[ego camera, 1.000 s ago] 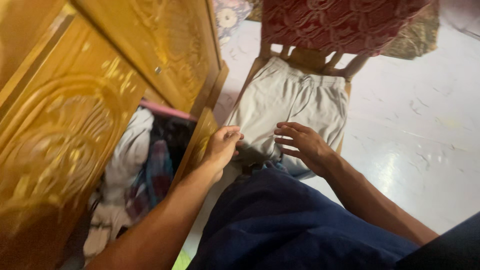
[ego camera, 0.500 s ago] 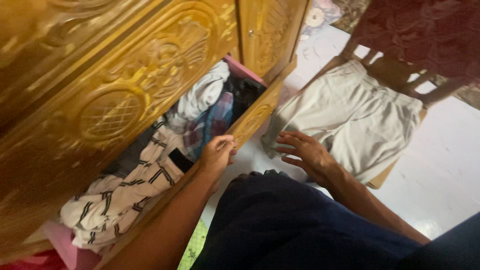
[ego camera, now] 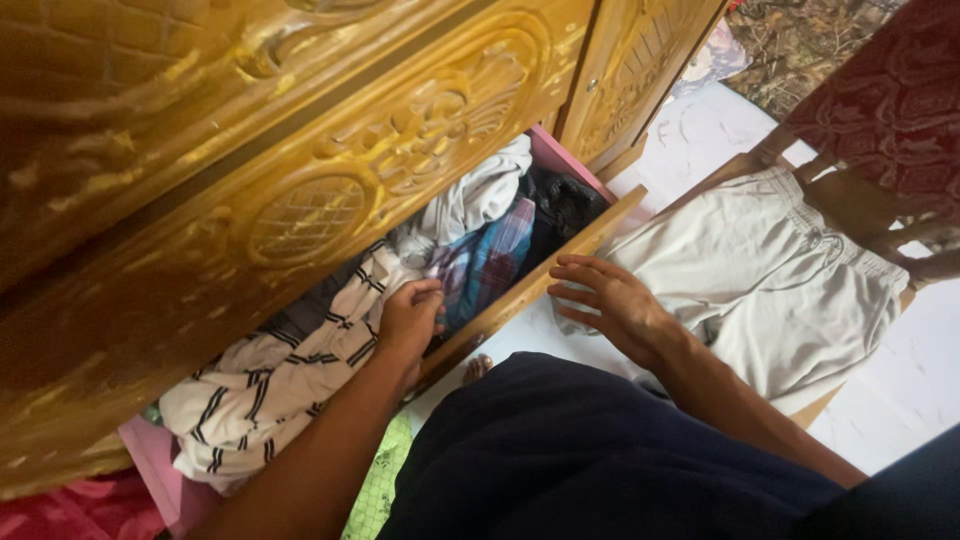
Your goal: The person takes various clothing items from an open drawer, folds them by hand, and places them on a nearby chair. The items include shorts, shirts, and pants of different colors.
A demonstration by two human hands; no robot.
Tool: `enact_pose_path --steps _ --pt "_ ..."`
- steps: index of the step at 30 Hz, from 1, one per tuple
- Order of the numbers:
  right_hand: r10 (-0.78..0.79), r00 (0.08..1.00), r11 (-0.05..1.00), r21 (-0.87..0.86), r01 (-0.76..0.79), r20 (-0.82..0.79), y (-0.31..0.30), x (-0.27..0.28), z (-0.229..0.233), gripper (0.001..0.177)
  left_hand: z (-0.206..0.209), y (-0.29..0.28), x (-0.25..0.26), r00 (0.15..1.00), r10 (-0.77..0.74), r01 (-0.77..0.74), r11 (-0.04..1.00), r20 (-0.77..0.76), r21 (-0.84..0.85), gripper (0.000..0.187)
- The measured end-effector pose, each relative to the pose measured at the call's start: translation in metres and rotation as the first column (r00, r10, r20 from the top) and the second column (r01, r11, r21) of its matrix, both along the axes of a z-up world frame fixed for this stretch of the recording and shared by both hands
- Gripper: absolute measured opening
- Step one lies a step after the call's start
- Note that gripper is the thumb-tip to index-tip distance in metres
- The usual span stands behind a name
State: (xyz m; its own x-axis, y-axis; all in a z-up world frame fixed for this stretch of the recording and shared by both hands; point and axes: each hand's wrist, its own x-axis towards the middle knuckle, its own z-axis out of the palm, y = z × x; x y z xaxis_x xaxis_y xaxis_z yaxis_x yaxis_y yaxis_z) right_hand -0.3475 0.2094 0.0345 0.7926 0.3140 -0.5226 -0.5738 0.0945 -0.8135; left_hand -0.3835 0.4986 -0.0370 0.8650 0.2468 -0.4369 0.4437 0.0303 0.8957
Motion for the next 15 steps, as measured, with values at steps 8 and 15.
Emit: enact_pose_path --steps 8,15 --pt "0.010 1.000 0.994 -0.104 -0.012 -0.019 0.043 0.028 0.003 0.047 -0.023 0.031 0.059 0.994 -0.105 0.102 0.990 0.020 0.094 0.034" --pt "-0.004 0.999 0.989 -0.150 -0.004 -0.054 0.059 0.041 -0.007 0.046 -0.054 0.036 0.101 0.960 -0.260 0.278 0.921 -0.101 0.271 0.049"
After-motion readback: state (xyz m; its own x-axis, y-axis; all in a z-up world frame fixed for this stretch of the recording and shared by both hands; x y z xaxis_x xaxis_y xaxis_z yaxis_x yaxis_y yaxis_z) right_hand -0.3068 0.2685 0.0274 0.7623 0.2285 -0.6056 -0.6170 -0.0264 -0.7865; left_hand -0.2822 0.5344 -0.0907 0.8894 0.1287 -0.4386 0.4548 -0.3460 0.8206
